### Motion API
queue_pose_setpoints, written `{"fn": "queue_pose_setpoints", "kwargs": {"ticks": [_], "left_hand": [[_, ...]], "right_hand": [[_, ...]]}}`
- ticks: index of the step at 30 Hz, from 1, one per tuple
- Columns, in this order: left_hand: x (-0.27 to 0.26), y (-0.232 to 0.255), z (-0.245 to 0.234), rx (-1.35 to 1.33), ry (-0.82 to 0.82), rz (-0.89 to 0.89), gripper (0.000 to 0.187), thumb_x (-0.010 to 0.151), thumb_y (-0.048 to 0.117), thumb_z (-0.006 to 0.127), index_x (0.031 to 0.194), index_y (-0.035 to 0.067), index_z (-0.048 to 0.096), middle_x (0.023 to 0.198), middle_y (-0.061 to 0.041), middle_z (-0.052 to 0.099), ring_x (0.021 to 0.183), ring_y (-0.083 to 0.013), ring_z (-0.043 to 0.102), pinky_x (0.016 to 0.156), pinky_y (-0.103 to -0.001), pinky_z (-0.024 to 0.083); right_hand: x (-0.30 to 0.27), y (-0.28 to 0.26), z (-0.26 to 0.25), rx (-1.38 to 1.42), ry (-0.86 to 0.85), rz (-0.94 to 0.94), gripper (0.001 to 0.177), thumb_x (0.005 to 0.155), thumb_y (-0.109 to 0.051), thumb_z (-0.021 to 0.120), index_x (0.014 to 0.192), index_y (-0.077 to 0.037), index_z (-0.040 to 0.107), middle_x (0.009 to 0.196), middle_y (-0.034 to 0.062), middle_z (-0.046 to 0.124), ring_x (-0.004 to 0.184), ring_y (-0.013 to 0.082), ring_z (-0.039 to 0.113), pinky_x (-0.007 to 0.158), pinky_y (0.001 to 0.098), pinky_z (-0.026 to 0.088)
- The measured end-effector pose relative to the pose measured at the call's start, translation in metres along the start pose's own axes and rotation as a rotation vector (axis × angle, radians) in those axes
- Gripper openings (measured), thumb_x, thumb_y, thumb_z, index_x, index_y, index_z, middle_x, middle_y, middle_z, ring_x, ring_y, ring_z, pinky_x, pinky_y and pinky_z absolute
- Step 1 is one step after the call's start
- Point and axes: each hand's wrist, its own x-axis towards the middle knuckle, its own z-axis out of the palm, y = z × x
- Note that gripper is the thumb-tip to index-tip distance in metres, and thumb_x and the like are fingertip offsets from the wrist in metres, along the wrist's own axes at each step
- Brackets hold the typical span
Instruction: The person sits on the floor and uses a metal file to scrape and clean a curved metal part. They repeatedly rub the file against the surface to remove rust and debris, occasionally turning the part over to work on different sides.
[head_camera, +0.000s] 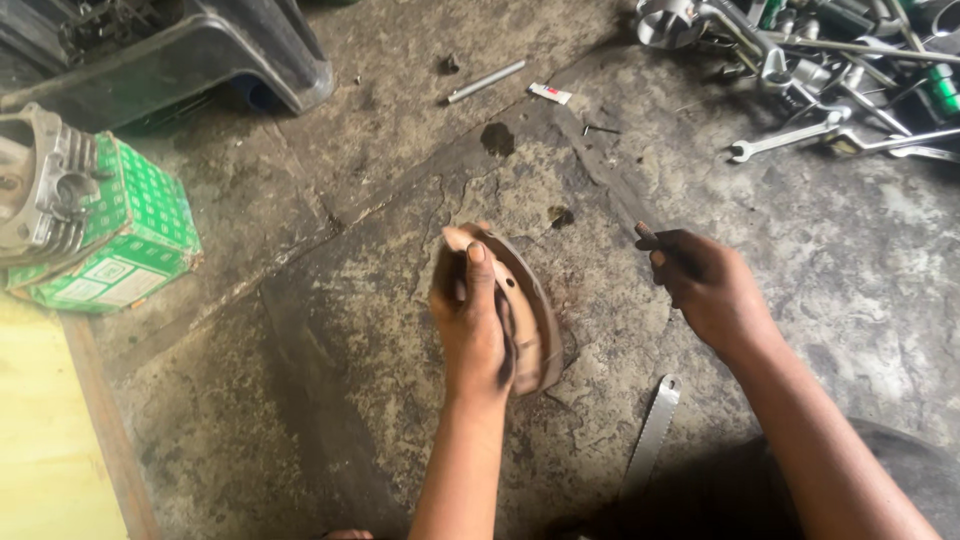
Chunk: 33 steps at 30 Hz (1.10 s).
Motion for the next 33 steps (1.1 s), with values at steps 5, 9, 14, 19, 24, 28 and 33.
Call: {"fn": "queue_pose_setpoints", "kwargs": {"ticks": [5,9,14,19,24,28,33], "left_hand": [[-0.004,-0.017,0.006,-0.322,-0.026,-0.183,0.064,0.093,0.051,0.069,0.132,0.0,0.063,0.096,-0.007,0.063,0.083,-0.0194,0.06,0.069,-0.034,0.054],[-0.008,-0.017,0.008,-0.124,-0.049,-0.166,0.066,0.093,0.049,0.073,0.142,0.004,0.069,0.09,-0.007,0.065,0.073,-0.0214,0.06,0.058,-0.036,0.051],[-0.006,-0.007,0.013,0.075,-0.068,0.008,0.067,0.091,0.055,0.073,0.135,0.005,0.065,0.105,-0.004,0.075,0.101,-0.0129,0.068,0.091,-0.027,0.057],[-0.007,-0.004,0.015,0.293,-0.179,0.042,0.061,0.088,0.056,0.072,0.128,0.01,0.072,0.092,-0.001,0.072,0.078,-0.0129,0.063,0.072,-0.028,0.057],[-0.006,-0.013,0.014,0.347,-0.245,0.097,0.052,0.088,0.049,0.077,0.121,0.009,0.074,0.095,-0.002,0.071,0.084,-0.0121,0.068,0.074,-0.028,0.057],[-0.007,-0.016,0.012,0.121,-0.267,-0.08,0.049,0.089,0.046,0.078,0.118,0.008,0.067,0.095,-0.003,0.07,0.087,-0.0139,0.072,0.07,-0.028,0.06],[-0.007,-0.017,0.012,-0.005,-0.305,-0.171,0.048,0.091,0.045,0.074,0.119,0.008,0.063,0.103,0.0,0.075,0.086,-0.0129,0.075,0.06,-0.027,0.06]], "right_hand": [[-0.003,-0.006,0.006,-0.039,-0.06,0.007,0.03,0.099,-0.024,0.06,0.125,-0.012,0.07,0.089,0.0053,0.072,0.071,0.0135,0.058,0.065,0.0323,0.05],[-0.004,-0.009,0.006,0.026,-0.111,0.125,0.036,0.101,-0.027,0.054,0.134,-0.014,0.062,0.086,0.0056,0.067,0.063,0.0151,0.049,0.057,0.0334,0.045],[0.003,0.009,0.009,0.282,-0.159,0.177,0.042,0.105,-0.035,0.05,0.127,-0.002,0.064,0.084,0.0071,0.058,0.065,0.0141,0.046,0.056,0.0305,0.041],[0.003,0.013,0.011,0.283,-0.298,0.239,0.042,0.1,-0.039,0.05,0.122,-0.007,0.066,0.08,0.0046,0.061,0.067,0.0144,0.05,0.058,0.0288,0.045],[-0.011,0.008,0.02,0.116,-0.673,0.058,0.041,0.095,-0.042,0.058,0.104,-0.005,0.072,0.067,-0.0002,0.058,0.056,0.0117,0.048,0.052,0.0275,0.045],[-0.026,0.006,0.032,0.163,-0.746,-0.127,0.039,0.097,-0.037,0.064,0.092,0.0,0.076,0.062,-0.0039,0.054,0.056,0.0084,0.044,0.05,0.0294,0.04],[-0.031,-0.006,0.035,-0.01,-0.705,-0.138,0.028,0.09,-0.031,0.069,0.09,-0.005,0.079,0.06,0.0016,0.063,0.051,0.011,0.048,0.049,0.0329,0.041]]}}
